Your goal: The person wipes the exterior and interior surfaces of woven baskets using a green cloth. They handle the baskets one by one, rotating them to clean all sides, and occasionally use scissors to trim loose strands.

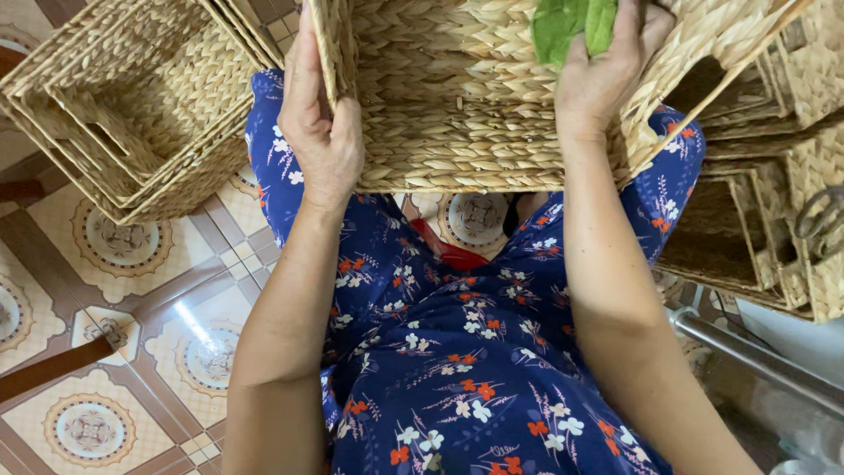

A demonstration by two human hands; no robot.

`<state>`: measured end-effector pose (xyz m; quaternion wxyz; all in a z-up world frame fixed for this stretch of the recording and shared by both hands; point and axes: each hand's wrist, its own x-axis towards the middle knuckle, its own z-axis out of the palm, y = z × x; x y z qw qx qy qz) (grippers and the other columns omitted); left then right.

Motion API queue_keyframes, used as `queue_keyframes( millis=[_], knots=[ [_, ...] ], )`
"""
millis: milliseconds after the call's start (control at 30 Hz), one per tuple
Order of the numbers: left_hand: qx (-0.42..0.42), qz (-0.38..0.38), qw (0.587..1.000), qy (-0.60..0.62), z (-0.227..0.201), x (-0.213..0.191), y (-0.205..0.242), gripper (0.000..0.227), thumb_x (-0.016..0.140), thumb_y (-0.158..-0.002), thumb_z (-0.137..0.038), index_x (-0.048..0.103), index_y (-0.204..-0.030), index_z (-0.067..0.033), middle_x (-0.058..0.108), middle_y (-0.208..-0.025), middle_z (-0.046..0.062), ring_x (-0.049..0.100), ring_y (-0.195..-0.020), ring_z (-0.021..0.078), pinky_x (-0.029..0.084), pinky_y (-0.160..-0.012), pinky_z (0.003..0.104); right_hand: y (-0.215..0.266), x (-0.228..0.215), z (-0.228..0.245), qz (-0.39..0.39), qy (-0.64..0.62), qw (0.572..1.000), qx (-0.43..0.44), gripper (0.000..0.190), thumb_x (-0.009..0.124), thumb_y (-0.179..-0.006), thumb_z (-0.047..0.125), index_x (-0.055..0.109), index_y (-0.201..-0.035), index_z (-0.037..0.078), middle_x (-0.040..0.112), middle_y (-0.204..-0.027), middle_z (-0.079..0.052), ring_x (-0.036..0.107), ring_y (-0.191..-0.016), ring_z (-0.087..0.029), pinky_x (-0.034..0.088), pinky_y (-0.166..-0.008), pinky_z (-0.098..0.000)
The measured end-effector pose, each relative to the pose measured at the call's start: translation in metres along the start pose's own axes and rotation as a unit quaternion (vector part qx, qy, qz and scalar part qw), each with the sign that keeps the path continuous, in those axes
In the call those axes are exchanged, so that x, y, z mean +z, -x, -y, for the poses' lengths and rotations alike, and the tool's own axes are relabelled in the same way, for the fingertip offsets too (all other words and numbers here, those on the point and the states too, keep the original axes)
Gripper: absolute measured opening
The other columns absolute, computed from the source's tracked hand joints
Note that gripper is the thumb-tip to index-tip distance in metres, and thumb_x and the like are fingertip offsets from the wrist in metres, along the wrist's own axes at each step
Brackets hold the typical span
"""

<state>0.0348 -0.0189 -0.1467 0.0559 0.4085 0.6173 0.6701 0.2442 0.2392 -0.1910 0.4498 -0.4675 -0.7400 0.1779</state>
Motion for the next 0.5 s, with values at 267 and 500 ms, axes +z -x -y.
queue_keyframes(
  millis=[267,500],
  knots=[
    [-0.004,-0.002,1.0,0.019,0.002,-0.004,0.002,0.072,0.044,-0.092,0.019,0.042,-0.159,-0.0057,0.048,-0.16,0.009,0.045,-0.146,0.0173,0.029,-0.125,0.025,0.023,0.046,0.042,-0.022,-0.019,0.993,-0.118,0.066,0.083,-0.079,-0.006,0.063,-0.135,0.022,0.036,-0.147,-0.019,0.039,-0.138,-0.042,0.047,-0.113,-0.0526],
    [0.025,0.008,1.0,-0.006,-0.004,-0.004,-0.002,0.074,0.041,-0.095,0.02,0.035,-0.163,-0.0093,0.037,-0.168,0.006,0.035,-0.153,0.016,0.023,-0.13,0.026,0.005,0.032,-0.014,-0.068,-0.085,0.99,0.086,0.068,0.08,-0.094,-0.003,0.058,-0.149,0.03,0.06,-0.13,-0.004,0.061,-0.125,-0.024,0.053,-0.112,-0.0413]
  ],
)
